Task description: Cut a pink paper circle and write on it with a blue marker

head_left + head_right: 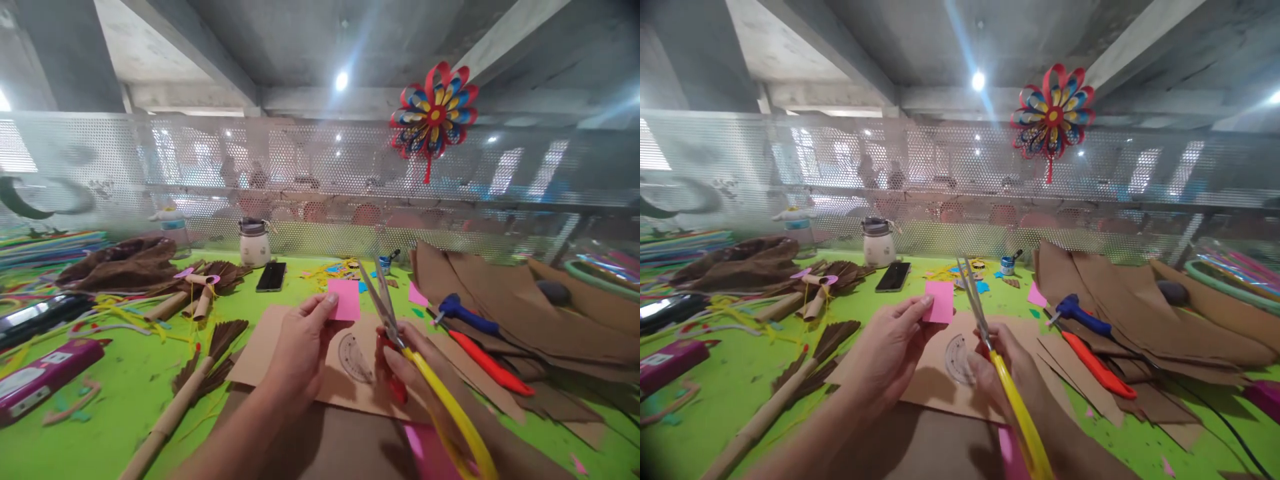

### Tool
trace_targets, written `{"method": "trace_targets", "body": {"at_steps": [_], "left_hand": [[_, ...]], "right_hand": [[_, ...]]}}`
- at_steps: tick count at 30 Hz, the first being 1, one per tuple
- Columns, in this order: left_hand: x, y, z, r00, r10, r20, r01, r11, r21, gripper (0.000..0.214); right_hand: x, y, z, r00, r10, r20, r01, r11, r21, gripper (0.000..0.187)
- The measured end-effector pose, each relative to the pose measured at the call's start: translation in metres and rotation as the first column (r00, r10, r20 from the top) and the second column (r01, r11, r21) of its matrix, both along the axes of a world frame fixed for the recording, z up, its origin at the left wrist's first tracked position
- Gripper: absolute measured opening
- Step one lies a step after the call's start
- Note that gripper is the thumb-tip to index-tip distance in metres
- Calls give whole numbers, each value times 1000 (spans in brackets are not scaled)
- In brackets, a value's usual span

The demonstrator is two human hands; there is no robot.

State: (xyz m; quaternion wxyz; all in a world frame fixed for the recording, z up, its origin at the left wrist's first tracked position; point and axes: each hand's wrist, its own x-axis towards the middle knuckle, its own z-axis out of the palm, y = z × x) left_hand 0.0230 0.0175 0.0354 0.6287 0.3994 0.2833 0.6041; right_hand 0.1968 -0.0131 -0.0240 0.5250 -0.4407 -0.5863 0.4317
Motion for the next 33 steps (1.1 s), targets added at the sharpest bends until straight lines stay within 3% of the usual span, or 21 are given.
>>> {"method": "trace_targets", "body": {"at_steps": [4,6,11,33], "left_hand": [[5,-10,3,999,-32,23,33,999,-20,22],[7,-15,4,999,-45,28,46,998,-31,22],[11,-22,6,995,-72,66,74,997,-36,19],[13,-25,0,997,-76,-22,75,997,-8,19]], "right_hand": [[-9,-11,-7,994,112,6,-112,989,99,42],[-16,-20,-2,995,89,49,-94,989,114,40],[-29,-32,5,997,-75,-37,78,991,111,49],[-27,-29,-6,986,-106,126,87,985,148,53]]}}
